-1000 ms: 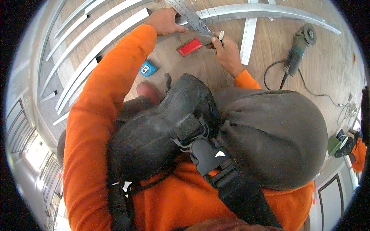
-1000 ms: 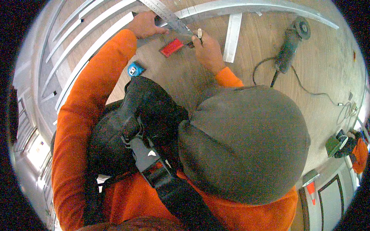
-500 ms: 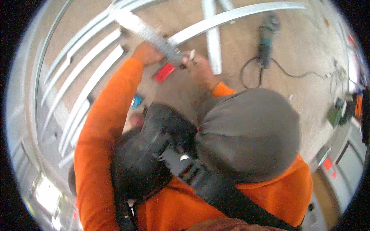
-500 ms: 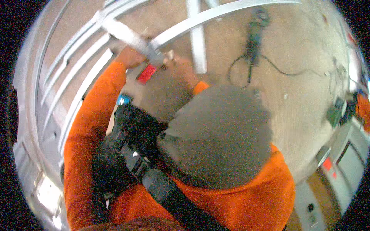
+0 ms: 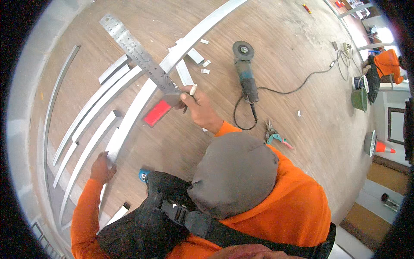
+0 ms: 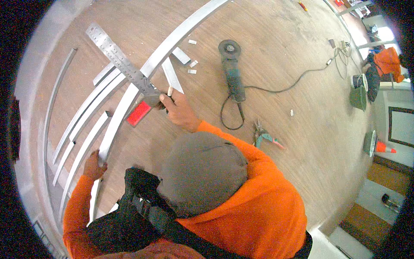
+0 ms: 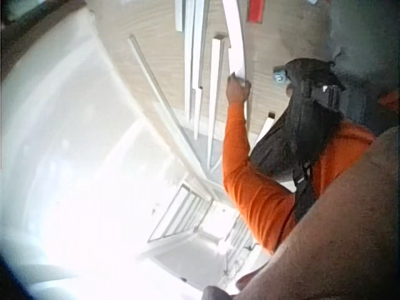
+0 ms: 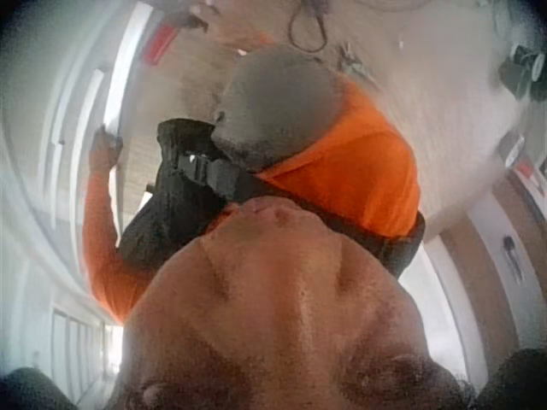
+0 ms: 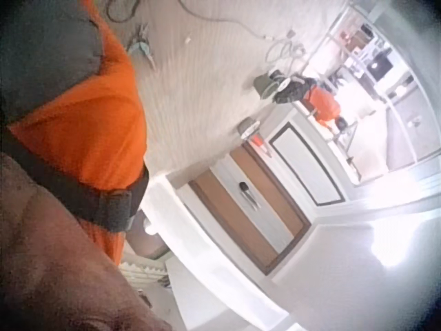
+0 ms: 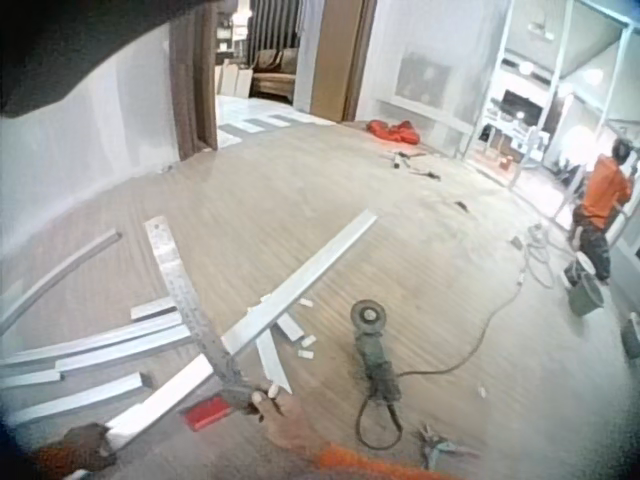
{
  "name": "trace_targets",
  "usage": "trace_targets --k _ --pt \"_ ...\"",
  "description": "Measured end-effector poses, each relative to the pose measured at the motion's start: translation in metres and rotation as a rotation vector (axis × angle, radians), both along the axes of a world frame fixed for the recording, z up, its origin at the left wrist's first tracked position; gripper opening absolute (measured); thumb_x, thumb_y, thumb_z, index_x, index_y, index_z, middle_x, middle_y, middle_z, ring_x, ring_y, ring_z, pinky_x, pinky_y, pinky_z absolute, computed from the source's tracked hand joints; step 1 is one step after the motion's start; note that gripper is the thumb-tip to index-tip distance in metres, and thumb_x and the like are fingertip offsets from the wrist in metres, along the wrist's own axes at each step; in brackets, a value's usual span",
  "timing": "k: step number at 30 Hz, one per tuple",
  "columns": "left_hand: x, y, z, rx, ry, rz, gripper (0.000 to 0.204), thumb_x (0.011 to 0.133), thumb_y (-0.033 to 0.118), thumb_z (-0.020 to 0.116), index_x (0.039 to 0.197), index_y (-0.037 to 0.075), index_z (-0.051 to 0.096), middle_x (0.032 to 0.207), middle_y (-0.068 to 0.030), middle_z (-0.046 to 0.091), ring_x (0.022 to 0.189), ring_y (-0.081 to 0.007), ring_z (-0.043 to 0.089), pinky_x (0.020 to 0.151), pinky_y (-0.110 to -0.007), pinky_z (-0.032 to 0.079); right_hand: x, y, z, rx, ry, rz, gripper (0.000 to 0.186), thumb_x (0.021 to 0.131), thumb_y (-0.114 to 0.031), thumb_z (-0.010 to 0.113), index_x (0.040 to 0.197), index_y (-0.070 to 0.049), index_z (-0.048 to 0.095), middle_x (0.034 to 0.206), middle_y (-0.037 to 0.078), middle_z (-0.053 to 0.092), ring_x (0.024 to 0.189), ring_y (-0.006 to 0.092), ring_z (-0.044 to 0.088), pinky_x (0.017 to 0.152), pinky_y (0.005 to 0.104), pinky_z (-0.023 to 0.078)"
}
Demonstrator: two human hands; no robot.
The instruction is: The person measures and marks a metal profile using a ruler and marker. They then use an angle grinder to cut the profile at the marked line, producing sparks. Finally, they use pliers to deburr the cut edge.
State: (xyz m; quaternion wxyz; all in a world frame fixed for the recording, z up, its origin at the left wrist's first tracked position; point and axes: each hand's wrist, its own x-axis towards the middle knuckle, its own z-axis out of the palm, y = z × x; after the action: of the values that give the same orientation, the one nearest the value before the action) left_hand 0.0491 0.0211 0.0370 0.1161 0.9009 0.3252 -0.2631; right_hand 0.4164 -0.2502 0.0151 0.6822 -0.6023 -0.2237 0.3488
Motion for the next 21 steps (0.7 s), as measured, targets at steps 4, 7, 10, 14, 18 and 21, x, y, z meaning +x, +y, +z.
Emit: trace_targets --k 4,7,10,14,18,21 --pt "-0.125 0.01 -0.006 0.072 0.236 0.09 0.066 0.075 0.024 0.076 0.134 0.003 0.057 0.13 -0.0216 0.063 0.118 -0.0382 0.062 0.102 -0.045 0.05 -0.003 -0.004 -0.011 -0.06 0.051 -0.014 0.029 0.105 -0.023 0.051 0.116 0.0 0.065 0.09 0.005 0.068 0.083 0.014 0.061 0.074 0.0317 0.049" --pt "-0.174 -0.003 -0.018 0.123 0.455 0.075 0.06 0.075 0.03 0.078 0.131 0.013 0.064 0.12 -0.0143 0.071 0.11 -0.0327 0.068 0.097 -0.045 0.054 0.001 -0.021 -0.018 -0.109 -0.039 -0.041 0.029 0.104 -0.022 0.052 0.118 0.0 0.065 0.092 0.006 0.068 0.083 0.0155 0.062 0.076 0.0338 0.05" --pt "-0.19 0.009 -0.026 0.098 0.626 0.04 0.053 0.077 0.033 0.078 0.126 0.017 0.067 0.118 -0.013 0.071 0.111 -0.0312 0.068 0.097 -0.044 0.054 0.017 -0.038 -0.06 -0.205 -0.132 -0.05 0.028 0.105 -0.02 0.053 0.119 0.002 0.062 0.091 0.007 0.068 0.082 0.015 0.064 0.075 0.0316 0.051" --pt "-0.084 0.031 -0.001 -0.148 0.393 -0.079 0.046 0.085 0.036 0.072 0.125 0.013 0.069 0.126 -0.016 0.068 0.118 -0.0358 0.063 0.102 -0.046 0.049 0.023 -0.054 -0.075 -0.205 -0.083 -0.056 0.026 0.105 -0.018 0.053 0.115 0.004 0.062 0.09 0.007 0.068 0.081 0.0146 0.064 0.074 0.0305 0.052" --pt "0.092 0.01 -0.008 -0.193 0.072 -0.296 0.041 0.093 0.034 0.066 0.124 0.006 0.067 0.12 -0.0184 0.068 0.115 -0.0372 0.063 0.102 -0.047 0.047 0.028 -0.072 -0.074 -0.276 -0.066 -0.134 0.027 0.104 -0.019 0.054 0.113 0.004 0.064 0.09 0.007 0.068 0.081 0.0141 0.063 0.075 0.0319 0.05" --pt "0.204 -0.028 -0.034 -0.341 -0.251 -0.304 0.044 0.094 0.036 0.065 0.125 0.005 0.066 0.123 -0.0202 0.067 0.116 -0.0376 0.063 0.101 -0.045 0.048 0.042 -0.086 -0.085 -0.438 -0.22 -0.154 0.028 0.101 -0.022 0.055 0.11 0.002 0.066 0.089 0.013 0.069 0.083 0.0241 0.065 0.073 0.0397 0.049"
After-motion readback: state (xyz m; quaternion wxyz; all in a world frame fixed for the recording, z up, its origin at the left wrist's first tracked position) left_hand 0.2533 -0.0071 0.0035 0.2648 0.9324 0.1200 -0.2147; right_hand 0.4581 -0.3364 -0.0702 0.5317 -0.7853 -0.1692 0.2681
